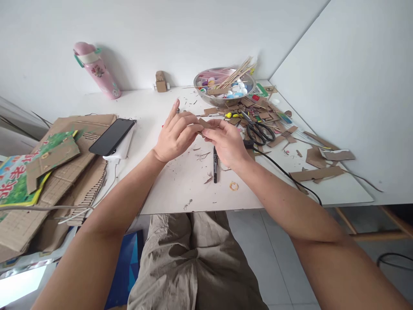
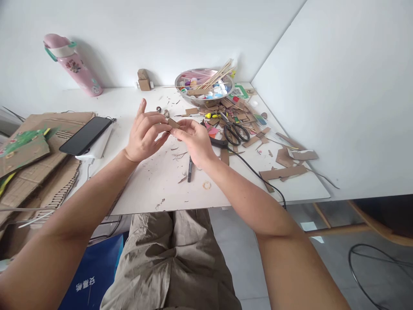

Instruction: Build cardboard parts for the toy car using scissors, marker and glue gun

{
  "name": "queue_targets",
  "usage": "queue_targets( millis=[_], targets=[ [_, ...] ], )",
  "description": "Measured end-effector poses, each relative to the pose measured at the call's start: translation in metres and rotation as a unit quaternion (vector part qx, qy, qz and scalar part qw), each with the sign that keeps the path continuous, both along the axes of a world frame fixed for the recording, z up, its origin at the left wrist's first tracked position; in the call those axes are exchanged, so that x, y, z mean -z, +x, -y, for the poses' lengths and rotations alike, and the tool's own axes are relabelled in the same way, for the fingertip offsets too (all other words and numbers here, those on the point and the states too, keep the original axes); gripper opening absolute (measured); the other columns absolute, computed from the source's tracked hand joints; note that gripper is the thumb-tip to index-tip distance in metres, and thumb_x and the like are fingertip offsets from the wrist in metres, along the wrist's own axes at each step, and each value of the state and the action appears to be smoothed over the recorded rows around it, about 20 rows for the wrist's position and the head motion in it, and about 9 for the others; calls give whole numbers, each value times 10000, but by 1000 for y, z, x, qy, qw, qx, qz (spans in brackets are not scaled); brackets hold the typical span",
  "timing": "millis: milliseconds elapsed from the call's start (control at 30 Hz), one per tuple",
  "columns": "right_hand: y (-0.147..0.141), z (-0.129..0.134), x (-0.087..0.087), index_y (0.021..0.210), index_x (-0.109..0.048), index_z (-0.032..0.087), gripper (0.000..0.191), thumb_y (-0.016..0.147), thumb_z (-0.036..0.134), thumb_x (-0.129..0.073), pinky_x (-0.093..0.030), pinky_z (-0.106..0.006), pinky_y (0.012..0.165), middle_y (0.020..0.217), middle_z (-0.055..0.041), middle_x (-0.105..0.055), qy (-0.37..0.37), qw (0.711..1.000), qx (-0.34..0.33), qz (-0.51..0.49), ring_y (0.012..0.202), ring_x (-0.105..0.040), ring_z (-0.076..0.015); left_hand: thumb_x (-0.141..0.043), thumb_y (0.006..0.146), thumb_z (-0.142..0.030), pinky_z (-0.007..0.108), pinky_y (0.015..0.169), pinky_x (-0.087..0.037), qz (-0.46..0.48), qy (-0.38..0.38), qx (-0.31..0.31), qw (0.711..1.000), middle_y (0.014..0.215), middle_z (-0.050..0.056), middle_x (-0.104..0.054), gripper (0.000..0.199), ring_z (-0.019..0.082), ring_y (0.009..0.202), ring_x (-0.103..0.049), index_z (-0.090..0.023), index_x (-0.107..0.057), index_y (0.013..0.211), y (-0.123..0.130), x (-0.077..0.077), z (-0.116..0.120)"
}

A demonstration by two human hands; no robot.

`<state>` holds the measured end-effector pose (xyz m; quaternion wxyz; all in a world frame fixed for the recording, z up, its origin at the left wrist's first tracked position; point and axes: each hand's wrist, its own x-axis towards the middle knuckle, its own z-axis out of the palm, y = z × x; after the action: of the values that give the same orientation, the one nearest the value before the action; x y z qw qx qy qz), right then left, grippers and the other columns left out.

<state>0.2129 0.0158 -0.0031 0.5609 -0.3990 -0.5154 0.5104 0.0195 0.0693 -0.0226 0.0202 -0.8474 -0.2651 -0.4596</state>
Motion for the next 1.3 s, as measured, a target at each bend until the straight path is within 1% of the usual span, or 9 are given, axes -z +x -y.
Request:
queue_targets(
  millis=[167, 300, 400, 533, 667, 800, 967, 1133, 1300],
  targets=[
    [14, -9, -5, 936, -683, 258, 286, 690, 250, -829, -636, -432, 952, 968, -18, -776, 63, 989, 52, 126, 988, -763, -238, -632, 1097, -582, 663, 1377, -448, -22, 0, -2, 1000, 1163, 59, -803, 331, 268, 1183, -770, -290, -726, 1220, -5, -5, 6],
    [19, -12, -4, 959, -706, 253, 271, 706, 177, -767, -632, -442, 978, 989, -21, -793, 113, 970, 53, 210, 985, -774, -238, -625, 1031, -804, 507, 1128, -633, 21, -83, 24, 996, 1278, 128, -822, 642, 289, 1208, -778, -250, -721, 1343, -8, -10, 7],
    [18, -10, -3, 981, -706, 253, 254, 743, 180, -756, -632, -427, 968, 981, -13, -789, 136, 962, 44, 234, 973, -774, -225, -631, 978, -885, 445, 1033, -647, 31, -141, 44, 989, 1320, 152, -816, 783, 290, 1186, -789, -236, -702, 1409, -7, -12, 8],
    [16, -7, -4, 993, -674, 261, 249, 769, 219, -776, -634, -400, 930, 997, -6, -785, 150, 958, 52, 237, 988, -779, -221, -623, 968, -898, 541, 1167, -584, -12, -88, 22, 996, 1341, 140, -803, 735, 329, 1263, -759, -270, -729, 1335, -3, -7, 8],
    [15, -7, -3, 1052, -617, 277, 326, 812, 298, -837, -640, -404, 901, 890, 30, -735, 140, 962, 68, 226, 908, -771, -208, -655, 979, -856, 636, 1248, -498, -58, -18, -18, 998, 1307, 108, -796, 616, 345, 1245, -741, -292, -732, 1212, 1, -1, 9],
    [16, -9, 2, 1094, -566, 295, 399, 819, 307, -854, -654, -428, 905, 879, 48, -680, 135, 963, 64, 223, 889, -755, -202, -681, 1023, -757, 607, 1155, -563, -47, -16, -17, 999, 1250, 108, -803, 501, 336, 1200, -755, -272, -714, 1143, 3, 0, 10],
    [24, -12, 9, 1216, -580, 313, 491, 810, 290, -855, -664, -499, 949, 910, 46, -695, 163, 946, 36, 279, 886, -745, -216, -834, 974, -607, 461, 1030, -645, -18, -146, 29, 989, 1287, 129, -829, 491, 302, 1212, -784, -246, -708, 1282, 1, -7, 14],
    [33, -10, 6, 1346, -605, 321, 566, 828, 273, -827, -637, -563, 1059, 1004, 2, -785, 201, 917, 6, 343, 996, -776, -271, -881, 897, -324, 427, 1068, -640, 6, -265, 71, 962, 1217, 77, -857, 478, 258, 1153, -815, -236, -740, 1346, 4, -13, 15],
    [37, -11, 3, 1414, -597, 327, 595, 858, 272, -801, -648, -572, 1064, 1259, -70, -831, 208, 919, 20, 334, 1123, -775, -304, -892, 824, -303, 446, 1069, -654, 148, -319, 23, 936, 1162, 84, -853, 520, 267, 1135, -809, -199, -766, 1318, -16, -11, -10]
  ],
)
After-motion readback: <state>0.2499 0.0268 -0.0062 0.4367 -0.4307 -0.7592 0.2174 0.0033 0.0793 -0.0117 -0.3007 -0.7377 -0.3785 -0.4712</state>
